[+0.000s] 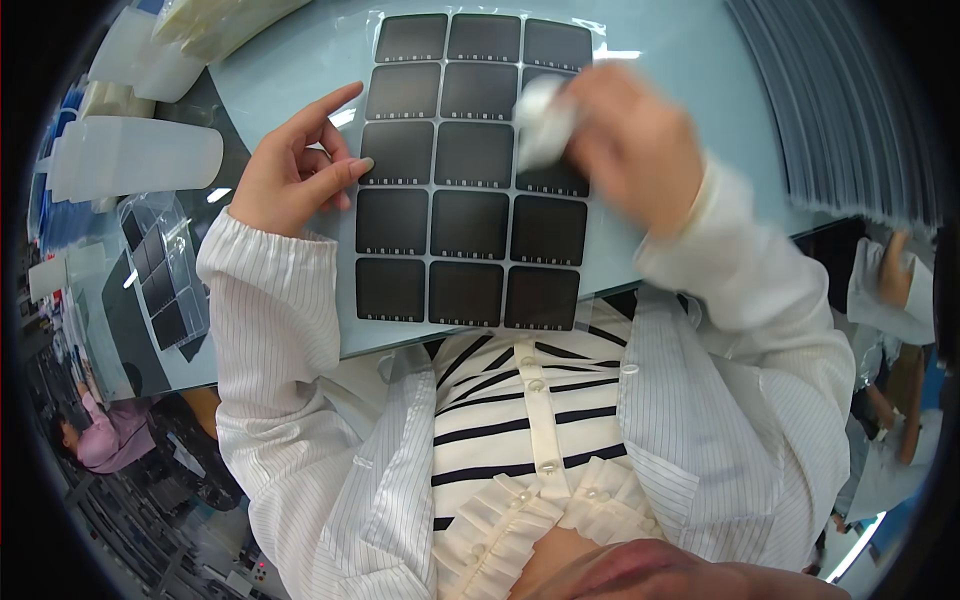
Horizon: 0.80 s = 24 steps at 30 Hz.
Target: Cleaning and inspecting transparent film sheets at a quality control workstation.
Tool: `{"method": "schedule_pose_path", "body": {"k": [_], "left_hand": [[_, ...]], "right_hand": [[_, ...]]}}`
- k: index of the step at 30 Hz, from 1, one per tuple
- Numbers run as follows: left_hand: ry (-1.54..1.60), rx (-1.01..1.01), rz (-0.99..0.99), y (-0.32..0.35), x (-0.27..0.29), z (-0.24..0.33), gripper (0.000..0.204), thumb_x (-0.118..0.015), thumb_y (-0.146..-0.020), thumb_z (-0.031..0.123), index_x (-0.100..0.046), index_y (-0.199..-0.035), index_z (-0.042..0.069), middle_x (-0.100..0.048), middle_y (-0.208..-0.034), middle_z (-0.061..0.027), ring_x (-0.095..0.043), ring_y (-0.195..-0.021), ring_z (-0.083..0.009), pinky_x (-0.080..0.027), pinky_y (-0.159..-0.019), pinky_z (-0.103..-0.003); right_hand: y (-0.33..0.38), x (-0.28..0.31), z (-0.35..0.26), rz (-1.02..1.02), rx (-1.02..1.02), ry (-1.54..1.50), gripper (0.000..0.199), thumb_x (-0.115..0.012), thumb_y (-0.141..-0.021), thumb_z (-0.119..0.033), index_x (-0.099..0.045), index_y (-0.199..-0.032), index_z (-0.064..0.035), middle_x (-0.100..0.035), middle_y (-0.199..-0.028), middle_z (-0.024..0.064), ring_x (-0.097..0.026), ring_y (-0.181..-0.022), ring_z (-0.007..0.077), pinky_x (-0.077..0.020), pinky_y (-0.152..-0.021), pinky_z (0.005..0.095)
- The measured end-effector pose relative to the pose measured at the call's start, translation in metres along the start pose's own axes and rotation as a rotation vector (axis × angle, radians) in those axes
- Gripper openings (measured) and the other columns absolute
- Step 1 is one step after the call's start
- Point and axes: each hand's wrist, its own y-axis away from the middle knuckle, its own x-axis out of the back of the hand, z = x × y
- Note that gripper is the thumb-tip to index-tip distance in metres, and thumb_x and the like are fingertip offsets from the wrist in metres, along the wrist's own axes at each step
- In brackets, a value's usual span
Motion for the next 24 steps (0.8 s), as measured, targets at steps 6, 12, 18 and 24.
{"method": "schedule_pose_path", "body": {"k": [6, 12, 18, 24], "left_hand": [[0.023, 0.012, -0.013, 0.009, -0.005, 0.002, 0.064, -0.067, -0.083, -0.005, -0.046, -0.141, 0.01, -0.051, -0.076, -0.0006, -0.054, -0.059, -0.0073, -0.048, -0.058, -0.022], [0.042, 0.005, -0.019, 0.011, -0.008, 0.002, 0.065, -0.066, -0.082, -0.007, -0.046, -0.142, 0.01, -0.051, -0.075, -0.0006, -0.054, -0.057, -0.0069, -0.048, -0.059, -0.021], [0.025, 0.02, -0.009, 0.017, -0.009, 0.008, 0.066, -0.066, -0.082, -0.008, -0.045, -0.142, 0.01, -0.051, -0.073, -0.0003, -0.054, -0.057, -0.0066, -0.047, -0.057, -0.021], [0.035, 0.006, -0.004, 0.015, -0.01, 0.005, 0.068, -0.066, -0.081, -0.009, -0.044, -0.143, 0.011, -0.051, -0.073, -0.0009, -0.053, -0.056, -0.0063, -0.047, -0.056, -0.02]], "right_hand": [[0.002, -0.002, -0.007, -0.112, 0.11, -0.161, 0.025, -0.067, -0.072, 0.0, -0.065, -0.097, -0.0048, -0.061, -0.089, 0.0095, -0.064, -0.069, 0.0238, -0.0525, -0.056, 0.0314], [0.007, 0.0, -0.02, -0.215, -0.007, -0.172, 0.024, -0.064, -0.075, 0.003, -0.064, -0.099, -0.0032, -0.061, -0.085, 0.0108, -0.065, -0.071, 0.0239, -0.0536, -0.061, 0.0341], [-0.013, -0.004, 0.027, 0.036, -0.068, -0.119, 0.025, -0.064, -0.076, 0.002, -0.064, -0.101, -0.0039, -0.062, -0.086, 0.0084, -0.056, -0.057, 0.0187, -0.0455, -0.051, 0.0285], [-0.001, 0.009, -0.02, -0.292, 0.0, -0.108, 0.026, -0.069, -0.074, 0.0, -0.066, -0.098, -0.0072, -0.061, -0.093, 0.0084, -0.062, -0.062, 0.0183, -0.0512, -0.056, 0.0294]]}}
